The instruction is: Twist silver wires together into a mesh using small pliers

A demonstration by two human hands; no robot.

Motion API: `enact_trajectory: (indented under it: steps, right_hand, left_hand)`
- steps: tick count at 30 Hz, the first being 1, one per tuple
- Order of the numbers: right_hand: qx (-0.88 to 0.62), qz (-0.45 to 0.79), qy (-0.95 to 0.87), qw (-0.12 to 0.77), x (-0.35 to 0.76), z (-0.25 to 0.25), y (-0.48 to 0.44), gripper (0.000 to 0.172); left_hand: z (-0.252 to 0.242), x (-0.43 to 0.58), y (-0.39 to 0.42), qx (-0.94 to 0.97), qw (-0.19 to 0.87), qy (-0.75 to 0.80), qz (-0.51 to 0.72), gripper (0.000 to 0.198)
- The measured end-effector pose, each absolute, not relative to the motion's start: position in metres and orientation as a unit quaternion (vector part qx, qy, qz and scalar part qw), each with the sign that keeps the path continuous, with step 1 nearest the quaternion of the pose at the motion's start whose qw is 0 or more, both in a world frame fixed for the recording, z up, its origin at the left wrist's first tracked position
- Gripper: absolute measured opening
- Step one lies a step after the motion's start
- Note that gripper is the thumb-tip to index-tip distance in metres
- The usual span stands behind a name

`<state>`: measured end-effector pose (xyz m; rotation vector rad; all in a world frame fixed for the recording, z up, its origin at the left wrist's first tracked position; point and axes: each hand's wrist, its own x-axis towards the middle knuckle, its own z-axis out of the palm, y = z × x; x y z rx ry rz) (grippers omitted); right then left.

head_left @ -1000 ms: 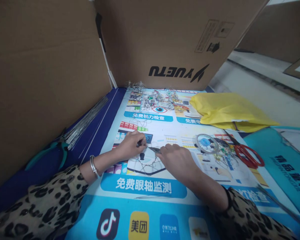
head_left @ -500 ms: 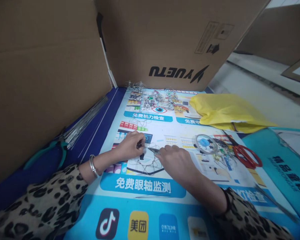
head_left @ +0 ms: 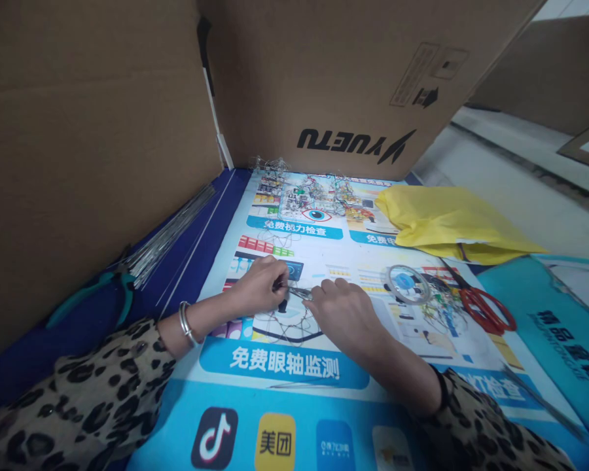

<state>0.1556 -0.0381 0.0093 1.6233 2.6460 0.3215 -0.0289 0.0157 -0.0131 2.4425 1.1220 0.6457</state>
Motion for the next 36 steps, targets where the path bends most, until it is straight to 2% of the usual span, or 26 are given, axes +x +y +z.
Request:
enact_trajectory:
  steps: [15,20,26,36]
  right_hand:
    - [0.523,0.096,0.846,0.022,0.1578,0.0135,-0.0424,0.025]
    - [0.526,0.096,0.844,0.030,0.1571,0.0121,-0.0435,0.022]
    - [0.520,0.097,0.848,0.033,0.1568,0.0110,-0.0433,0.022]
    - [0.523,0.097,0.846,0.029,0.1570,0.0094,-0.0416,0.024]
  left_hand:
    - [-0.0118,-0.0305,0.0140,0.871,0.180,0.406,0.211,0.010]
    - [-0.0127,-0.0352,0.0161,0.875,0.197,0.382,0.222,0.014]
    - [-0.0127,-0.0380,0.0180,0.886,0.224,0.343,0.215,0.009]
    - [-0.0141,-0.0373,0.0124,0.864,0.224,0.388,0.228,0.012]
